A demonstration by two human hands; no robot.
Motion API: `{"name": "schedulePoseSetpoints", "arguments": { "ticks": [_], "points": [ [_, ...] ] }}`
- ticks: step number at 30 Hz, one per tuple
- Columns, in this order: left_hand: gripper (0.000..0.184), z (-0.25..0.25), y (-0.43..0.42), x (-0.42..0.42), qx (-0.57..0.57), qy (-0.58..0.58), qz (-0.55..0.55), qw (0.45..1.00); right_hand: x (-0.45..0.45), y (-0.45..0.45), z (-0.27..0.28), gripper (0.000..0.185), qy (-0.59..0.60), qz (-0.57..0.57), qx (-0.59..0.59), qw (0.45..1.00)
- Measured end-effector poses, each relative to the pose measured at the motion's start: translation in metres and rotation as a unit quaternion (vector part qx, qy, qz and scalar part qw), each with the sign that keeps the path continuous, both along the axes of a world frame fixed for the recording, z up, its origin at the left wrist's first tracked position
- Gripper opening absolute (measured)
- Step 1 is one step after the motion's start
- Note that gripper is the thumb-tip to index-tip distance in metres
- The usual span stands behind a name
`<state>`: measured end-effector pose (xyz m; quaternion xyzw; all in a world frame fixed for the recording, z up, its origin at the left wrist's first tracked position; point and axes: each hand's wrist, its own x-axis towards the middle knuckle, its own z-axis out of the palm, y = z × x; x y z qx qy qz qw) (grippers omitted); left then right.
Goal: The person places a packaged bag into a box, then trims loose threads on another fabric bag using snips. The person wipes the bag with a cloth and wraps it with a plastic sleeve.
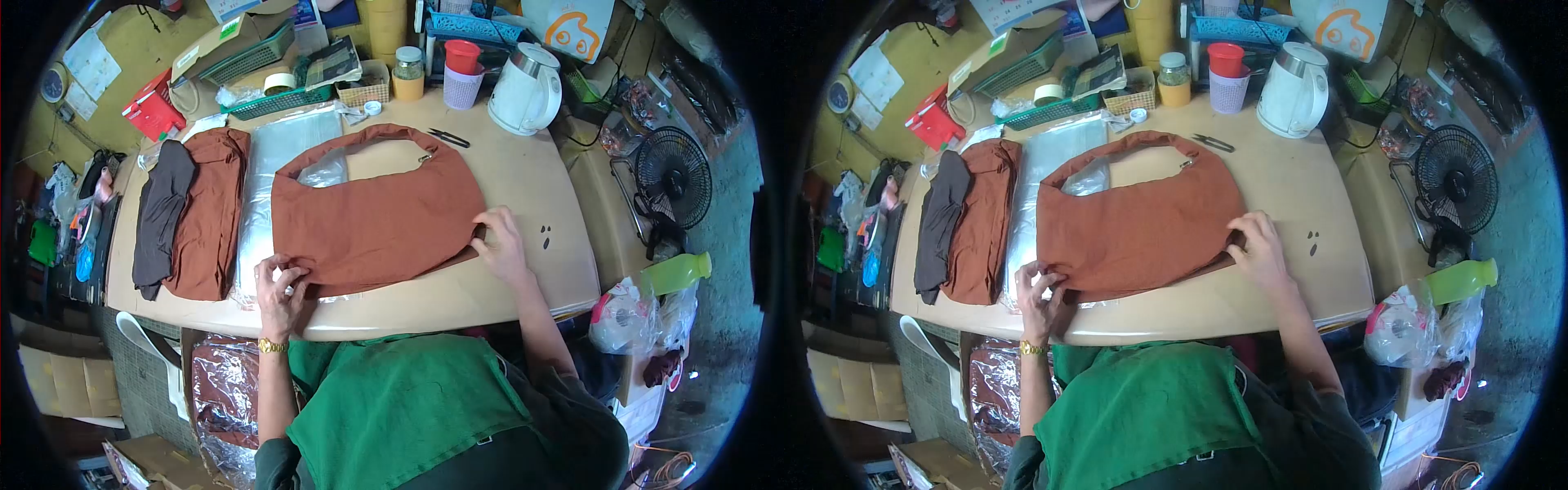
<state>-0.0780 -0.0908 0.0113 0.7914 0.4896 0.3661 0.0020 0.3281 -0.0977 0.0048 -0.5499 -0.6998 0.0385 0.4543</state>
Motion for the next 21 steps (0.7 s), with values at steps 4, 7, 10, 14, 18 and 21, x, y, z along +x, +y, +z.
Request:
{"name": "schedulePoseSetpoints", "arguments": {
  "ticks": [4,7,10,14,18,21],
  "points": [
    [0.017,0.004,0.010,0.000,0.003,-0.054,0.002,0.999,0.005,0.016,-0.009,0.026,-0.045,0.055,0.039,0.997],
    [0.010,-0.011,0.011,-0.012,-0.073,-0.192,0.032,0.978,0.001,0.021,-0.013,0.013,0.008,0.016,0.014,1.000],
    [0.008,-0.018,0.008,-0.014,-0.127,-0.243,0.038,0.961,-0.011,0.022,-0.019,0.003,0.164,-0.053,-0.024,0.985],
    [0.010,-0.023,0.005,-0.010,-0.153,-0.293,0.049,0.942,-0.004,0.005,-0.011,0.009,0.273,-0.056,0.006,0.960],
    [0.010,-0.014,0.003,0.002,-0.153,-0.330,0.054,0.930,-0.019,-0.011,-0.006,0.017,0.226,-0.059,-0.052,0.971],
    [0.011,-0.008,0.002,0.007,-0.153,-0.394,0.030,0.906,-0.020,-0.003,-0.020,0.015,0.223,-0.072,-0.101,0.967]
  ]
}}
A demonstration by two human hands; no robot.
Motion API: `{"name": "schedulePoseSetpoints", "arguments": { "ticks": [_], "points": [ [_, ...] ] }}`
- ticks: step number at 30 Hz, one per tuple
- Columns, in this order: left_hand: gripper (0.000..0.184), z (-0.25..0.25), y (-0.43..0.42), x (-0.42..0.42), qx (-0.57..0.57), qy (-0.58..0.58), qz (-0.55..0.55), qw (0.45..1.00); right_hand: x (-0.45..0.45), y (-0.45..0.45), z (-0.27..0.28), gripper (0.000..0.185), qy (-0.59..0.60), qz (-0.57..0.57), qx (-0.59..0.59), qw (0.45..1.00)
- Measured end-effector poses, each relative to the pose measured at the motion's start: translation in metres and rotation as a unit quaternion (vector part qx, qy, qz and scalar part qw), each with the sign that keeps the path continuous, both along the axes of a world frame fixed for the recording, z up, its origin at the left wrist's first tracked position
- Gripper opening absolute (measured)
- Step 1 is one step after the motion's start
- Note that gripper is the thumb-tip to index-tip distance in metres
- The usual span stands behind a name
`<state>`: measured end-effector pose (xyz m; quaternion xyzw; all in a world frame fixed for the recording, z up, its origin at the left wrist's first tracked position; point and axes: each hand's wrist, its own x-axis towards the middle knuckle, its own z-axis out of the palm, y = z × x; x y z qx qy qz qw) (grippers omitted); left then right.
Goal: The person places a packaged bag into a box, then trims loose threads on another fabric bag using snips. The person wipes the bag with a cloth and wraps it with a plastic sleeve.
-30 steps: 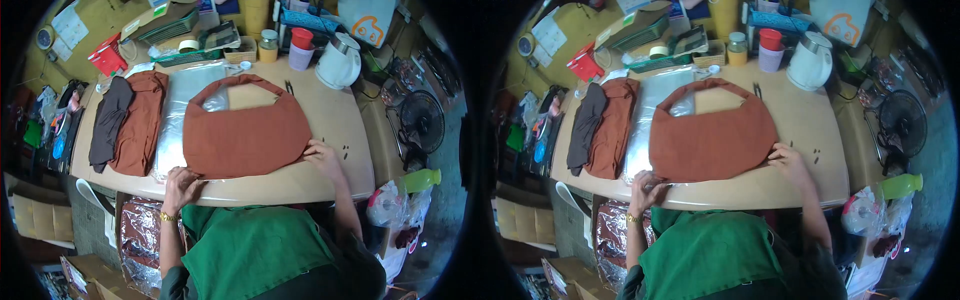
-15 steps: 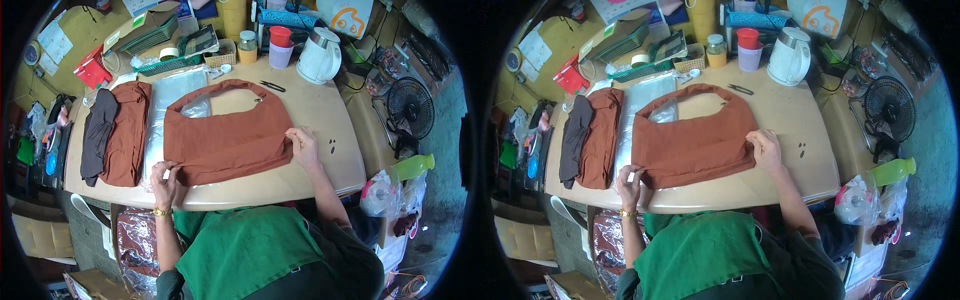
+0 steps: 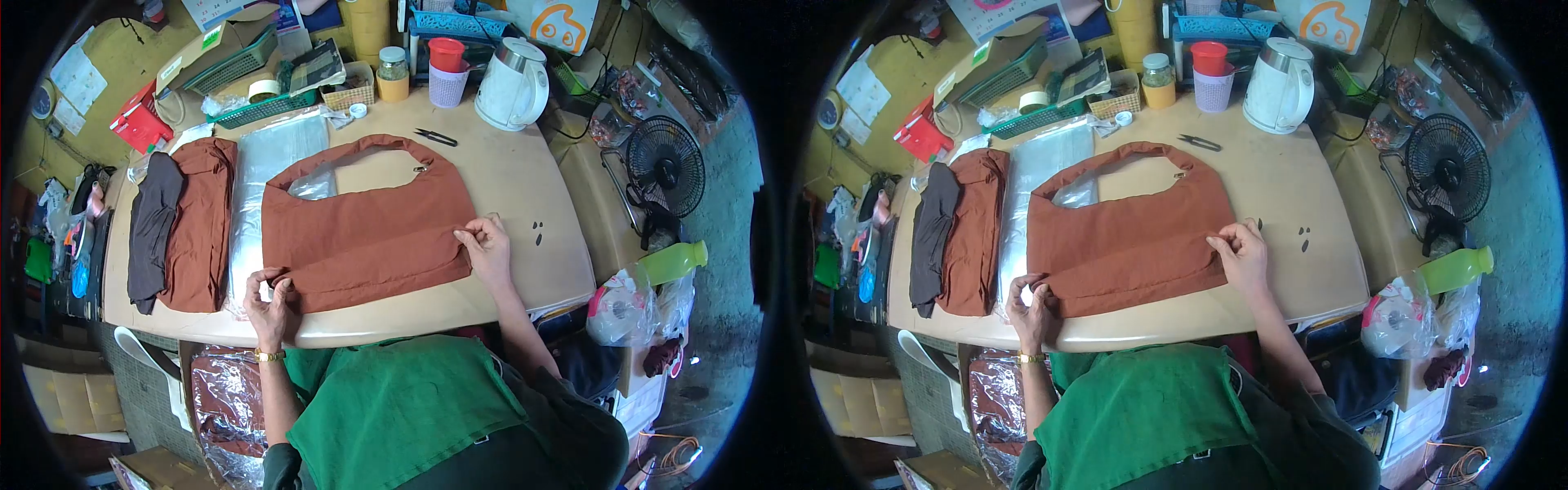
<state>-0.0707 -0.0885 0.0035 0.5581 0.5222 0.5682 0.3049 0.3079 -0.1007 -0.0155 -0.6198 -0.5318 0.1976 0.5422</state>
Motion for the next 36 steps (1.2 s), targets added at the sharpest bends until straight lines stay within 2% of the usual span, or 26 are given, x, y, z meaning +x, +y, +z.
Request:
{"name": "schedulePoseSetpoints", "arguments": {
  "ticks": [1,2,3,5,6,7,8,10,12,13,15,17,18,20,21,23,24,26,27,29,30,31,32,33,35,36],
  "points": [
    [0.011,-0.010,0.006,-0.009,0.106,0.117,0.017,0.987,-0.003,0.004,-0.004,0.012,0.032,0.002,0.057,0.998],
    [0.012,-0.015,0.010,-0.013,0.209,0.232,0.034,0.950,-0.007,0.006,-0.003,0.010,0.064,0.003,0.113,0.992],
    [0.012,-0.022,0.012,-0.013,0.208,0.233,0.034,0.949,-0.008,0.007,-0.002,0.010,0.066,0.004,0.113,0.991],
    [0.014,-0.029,0.013,-0.011,0.211,0.191,0.068,0.956,-0.010,0.012,0.000,0.008,-0.010,-0.022,0.150,0.988],
    [0.014,-0.030,0.009,-0.007,0.211,0.192,0.071,0.956,-0.011,0.015,0.003,0.008,-0.009,-0.019,0.150,0.988],
    [0.016,-0.031,0.003,-0.001,0.099,0.045,0.067,0.992,-0.013,0.019,0.006,0.008,-0.003,-0.038,0.172,0.984],
    [0.018,-0.030,-0.002,0.006,-0.015,-0.106,0.060,0.992,-0.015,0.023,0.011,0.007,0.003,-0.058,0.194,0.979],
    [0.021,-0.033,0.000,0.013,-0.017,-0.109,0.077,0.991,-0.022,0.027,0.024,0.007,-0.001,-0.068,0.234,0.970],
    [0.024,-0.042,0.007,0.016,0.076,-0.019,0.125,0.989,-0.023,0.030,0.024,0.007,-0.005,-0.081,0.273,0.959],
    [0.026,-0.045,0.008,0.016,0.119,0.071,0.166,0.976,-0.019,0.031,0.016,0.006,0.026,-0.086,0.238,0.967],
    [0.025,-0.041,0.011,0.014,0.130,0.112,0.167,0.971,-0.012,0.033,0.008,0.005,0.054,-0.093,0.201,0.974],
    [0.024,-0.037,0.012,0.011,0.140,0.152,0.169,0.964,-0.006,0.037,0.002,0.002,-0.043,-0.109,0.157,0.981],
    [0.022,-0.033,0.011,0.006,0.112,0.186,0.152,0.964,-0.002,0.036,-0.005,0.002,-0.043,-0.108,0.154,0.981],
    [0.021,-0.031,0.013,-0.002,0.084,0.219,0.137,0.962,0.002,0.038,-0.011,0.005,-0.118,-0.081,0.071,0.987],
    [0.021,-0.032,0.014,-0.005,0.071,0.232,0.122,0.963,0.003,0.039,-0.009,0.005,-0.118,-0.079,0.070,0.987],
    [0.020,-0.036,0.015,-0.006,0.054,0.244,0.102,0.963,0.007,0.037,-0.002,0.010,-0.133,-0.059,-0.036,0.989],
    [0.021,-0.039,0.016,-0.005,0.047,0.233,0.088,0.967,0.011,0.041,-0.013,0.010,-0.133,-0.061,-0.038,0.988],
    [0.021,-0.041,0.019,-0.005,0.041,0.221,0.068,0.972,0.028,0.051,-0.041,0.021,-0.127,-0.140,0.107,0.976],
    [0.021,-0.041,0.019,-0.006,0.052,0.191,0.077,0.977,0.043,0.046,-0.035,0.021,-0.129,-0.143,0.105,0.976],
    [0.022,-0.041,0.019,-0.012,0.035,0.179,0.097,0.978,0.072,0.032,-0.014,0.019,0.054,-0.173,-0.055,0.982],
    [0.022,-0.043,0.019,-0.013,0.037,0.178,0.093,0.979,0.071,0.021,0.005,0.019,0.054,-0.178,-0.054,0.981],
    [0.022,-0.047,0.019,-0.014,0.037,0.180,0.093,0.979,0.067,0.003,0.025,0.020,0.087,-0.100,-0.181,0.974],
    [0.022,-0.050,0.019,-0.012,0.035,0.183,0.093,0.978,0.063,-0.013,0.033,0.023,0.119,-0.021,-0.305,0.945],
    [0.022,-0.046,0.017,-0.010,0.019,0.182,0.090,0.979,0.057,-0.021,0.024,0.023,0.121,-0.025,-0.305,0.944],
    [0.022,-0.049,0.019,-0.009,0.029,0.170,0.082,0.982,0.039,-0.030,0.000,0.022,0.108,0.027,-0.179,0.978],
    [0.023,-0.050,0.020,-0.010,0.039,0.156,0.080,0.984,0.032,-0.028,0.002,0.022,0.109,0.023,-0.179,0.978]
  ]
}}
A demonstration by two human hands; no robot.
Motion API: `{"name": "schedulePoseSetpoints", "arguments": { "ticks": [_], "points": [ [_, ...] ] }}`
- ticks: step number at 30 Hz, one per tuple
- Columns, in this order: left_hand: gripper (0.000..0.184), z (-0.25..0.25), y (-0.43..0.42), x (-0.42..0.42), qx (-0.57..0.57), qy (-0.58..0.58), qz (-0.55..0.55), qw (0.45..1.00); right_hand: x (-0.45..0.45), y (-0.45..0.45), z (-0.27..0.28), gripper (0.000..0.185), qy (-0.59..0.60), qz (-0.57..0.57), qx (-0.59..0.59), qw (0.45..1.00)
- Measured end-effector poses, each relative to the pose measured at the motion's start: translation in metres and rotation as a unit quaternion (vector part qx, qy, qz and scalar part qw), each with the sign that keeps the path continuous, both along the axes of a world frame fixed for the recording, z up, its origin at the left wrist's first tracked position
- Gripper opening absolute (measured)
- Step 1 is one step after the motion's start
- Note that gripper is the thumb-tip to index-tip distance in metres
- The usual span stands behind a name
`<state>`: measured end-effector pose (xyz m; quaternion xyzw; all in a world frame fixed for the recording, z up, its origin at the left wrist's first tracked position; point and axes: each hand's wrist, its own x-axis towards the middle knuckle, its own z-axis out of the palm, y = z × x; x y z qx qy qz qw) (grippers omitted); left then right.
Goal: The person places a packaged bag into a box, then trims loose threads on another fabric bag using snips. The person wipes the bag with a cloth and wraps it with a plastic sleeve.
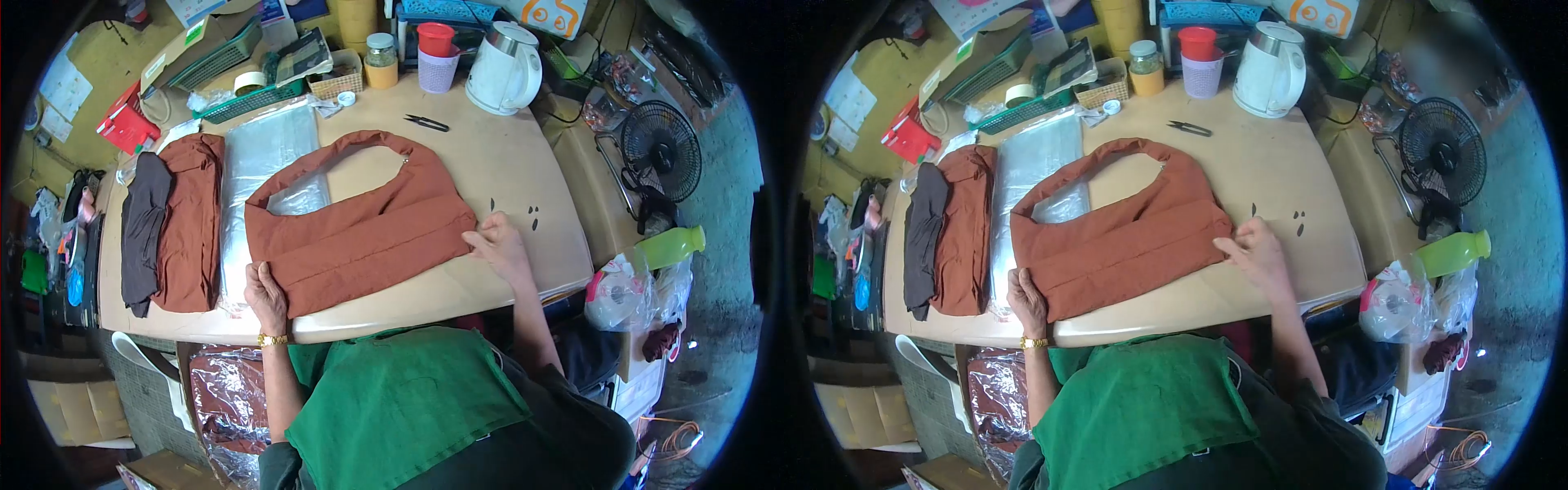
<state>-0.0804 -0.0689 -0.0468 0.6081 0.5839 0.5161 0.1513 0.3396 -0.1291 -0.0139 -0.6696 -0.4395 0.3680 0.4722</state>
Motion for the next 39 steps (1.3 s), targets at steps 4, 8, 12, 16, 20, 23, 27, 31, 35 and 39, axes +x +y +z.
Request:
{"name": "schedulePoseSetpoints", "arguments": {
  "ticks": [4,8,12,16,20,23,27,31,35,39],
  "points": [
    [0.024,0.003,-0.002,0.000,0.014,-0.007,-0.003,1.000,-0.019,0.006,0.000,0.033,0.168,0.001,0.017,0.986],
    [0.015,0.005,-0.002,-0.008,-0.079,0.082,0.040,0.993,-0.023,0.007,-0.016,0.036,0.306,-0.018,0.111,0.945],
    [0.033,0.083,0.006,0.062,0.136,0.205,-0.029,0.969,-0.032,0.005,-0.016,0.032,0.221,-0.029,0.131,0.966],
    [0.042,0.117,0.031,0.175,0.103,0.213,-0.234,0.943,-0.042,0.006,-0.024,0.030,0.152,-0.007,0.137,0.979],
    [0.034,0.101,0.057,0.238,-0.069,0.223,-0.358,0.904,-0.039,-0.003,-0.018,0.018,0.120,0.014,0.157,0.980],
    [0.027,0.092,0.061,0.250,-0.018,0.165,-0.381,0.910,-0.034,-0.014,0.002,0.013,0.208,-0.063,0.037,0.975],
    [0.024,0.091,0.055,0.250,-0.015,0.131,-0.384,0.914,-0.022,-0.016,0.003,0.020,0.247,0.004,-0.065,0.967],
    [0.020,0.082,0.059,0.249,0.043,0.092,-0.360,0.928,-0.024,-0.012,-0.009,0.018,0.250,0.061,-0.015,0.966],
    [0.018,0.074,0.061,0.249,0.077,0.079,-0.366,0.924,-0.030,-0.018,-0.016,0.016,0.276,0.036,0.039,0.960],
    [0.018,0.073,0.060,0.247,0.070,0.075,-0.373,0.922,-0.038,-0.015,-0.014,0.016,0.280,0.019,0.082,0.956]
  ]
}}
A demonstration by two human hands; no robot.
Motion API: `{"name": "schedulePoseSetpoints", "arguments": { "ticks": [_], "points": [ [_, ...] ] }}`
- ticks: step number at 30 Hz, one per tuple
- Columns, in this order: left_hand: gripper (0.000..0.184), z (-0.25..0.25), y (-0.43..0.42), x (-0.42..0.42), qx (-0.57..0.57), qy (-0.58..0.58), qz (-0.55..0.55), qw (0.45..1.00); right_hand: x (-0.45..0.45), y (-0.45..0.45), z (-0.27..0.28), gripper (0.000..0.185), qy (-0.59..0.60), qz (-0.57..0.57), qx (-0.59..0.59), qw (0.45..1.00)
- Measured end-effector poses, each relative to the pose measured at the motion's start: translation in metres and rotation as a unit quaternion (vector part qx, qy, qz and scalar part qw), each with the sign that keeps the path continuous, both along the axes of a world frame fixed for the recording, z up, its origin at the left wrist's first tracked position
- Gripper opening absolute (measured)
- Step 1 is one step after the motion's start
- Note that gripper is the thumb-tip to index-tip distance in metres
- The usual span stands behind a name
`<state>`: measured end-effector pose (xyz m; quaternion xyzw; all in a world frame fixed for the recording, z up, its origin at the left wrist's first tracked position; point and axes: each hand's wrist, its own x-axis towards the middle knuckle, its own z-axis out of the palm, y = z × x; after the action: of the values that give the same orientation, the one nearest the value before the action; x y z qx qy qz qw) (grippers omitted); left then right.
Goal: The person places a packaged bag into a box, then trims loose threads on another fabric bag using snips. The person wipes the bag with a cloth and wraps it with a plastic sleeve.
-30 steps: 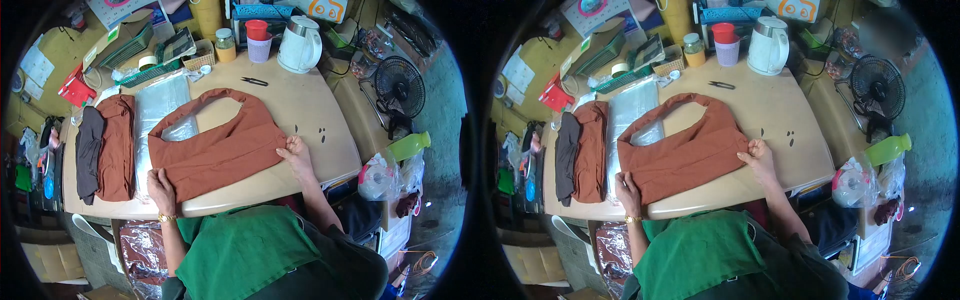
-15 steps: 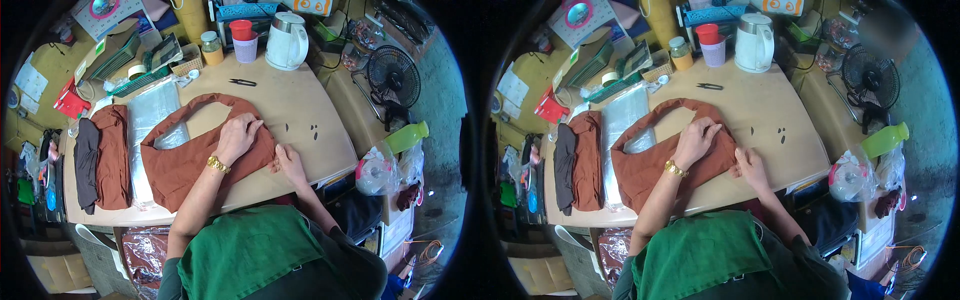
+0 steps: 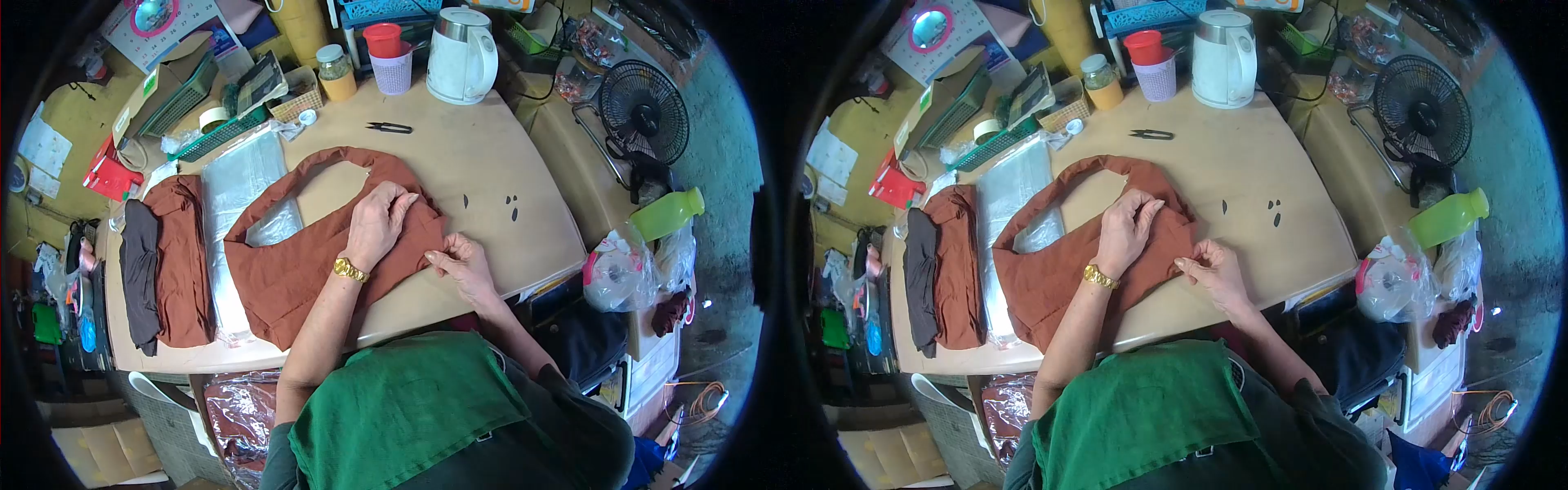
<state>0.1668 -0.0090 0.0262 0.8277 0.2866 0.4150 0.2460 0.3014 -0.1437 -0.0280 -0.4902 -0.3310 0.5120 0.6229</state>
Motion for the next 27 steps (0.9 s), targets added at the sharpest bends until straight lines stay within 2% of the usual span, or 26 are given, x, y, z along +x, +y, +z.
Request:
{"name": "schedulePoseSetpoints", "arguments": {
  "ticks": [2,3,5,12,14,15,17,21,23,24,26,27],
  "points": [
    [0.017,-0.002,0.000,0.000,0.008,-0.019,0.004,1.000,-0.004,0.003,0.012,0.015,-0.089,-0.015,-0.043,0.995],
    [0.017,-0.002,0.000,0.000,0.009,-0.019,0.002,1.000,-0.004,0.004,0.008,0.015,-0.089,-0.017,-0.043,0.995],
    [0.017,-0.002,0.000,0.000,0.013,-0.015,0.000,1.000,-0.005,0.006,0.000,0.027,-0.172,-0.026,-0.036,0.984],
    [0.017,-0.003,-0.004,0.000,0.012,-0.031,-0.009,0.999,-0.013,-0.005,0.005,0.035,-0.230,-0.054,-0.035,0.971],
    [0.016,-0.004,-0.006,0.001,0.009,-0.029,-0.009,0.999,-0.012,-0.008,0.007,0.036,-0.157,-0.049,-0.043,0.986],
    [0.016,-0.004,-0.006,0.001,0.009,-0.029,-0.009,0.999,-0.012,-0.007,0.006,0.036,-0.157,-0.049,-0.043,0.985],
    [0.015,-0.004,-0.007,0.002,0.029,-0.035,-0.014,0.999,-0.012,-0.006,0.003,0.039,-0.051,-0.086,-0.012,0.995],
    [0.015,-0.007,-0.010,0.003,0.032,-0.053,-0.020,0.998,-0.005,-0.008,0.001,0.037,0.027,-0.089,-0.009,0.996],
    [0.015,-0.008,-0.010,0.003,0.043,-0.059,-0.020,0.997,0.008,-0.010,-0.007,0.030,0.124,-0.049,0.000,0.991],
    [0.015,-0.009,-0.011,0.002,0.044,-0.059,-0.019,0.997,0.017,-0.014,-0.004,0.030,0.124,-0.048,0.001,0.991],
    [0.012,-0.009,-0.012,0.000,0.057,-0.052,-0.031,0.997,0.032,-0.019,0.008,0.024,0.125,0.014,-0.127,0.984],
    [0.012,-0.007,-0.012,-0.001,0.058,-0.052,-0.029,0.997,0.032,-0.016,0.010,0.024,0.124,0.016,-0.126,0.984]
  ]
}}
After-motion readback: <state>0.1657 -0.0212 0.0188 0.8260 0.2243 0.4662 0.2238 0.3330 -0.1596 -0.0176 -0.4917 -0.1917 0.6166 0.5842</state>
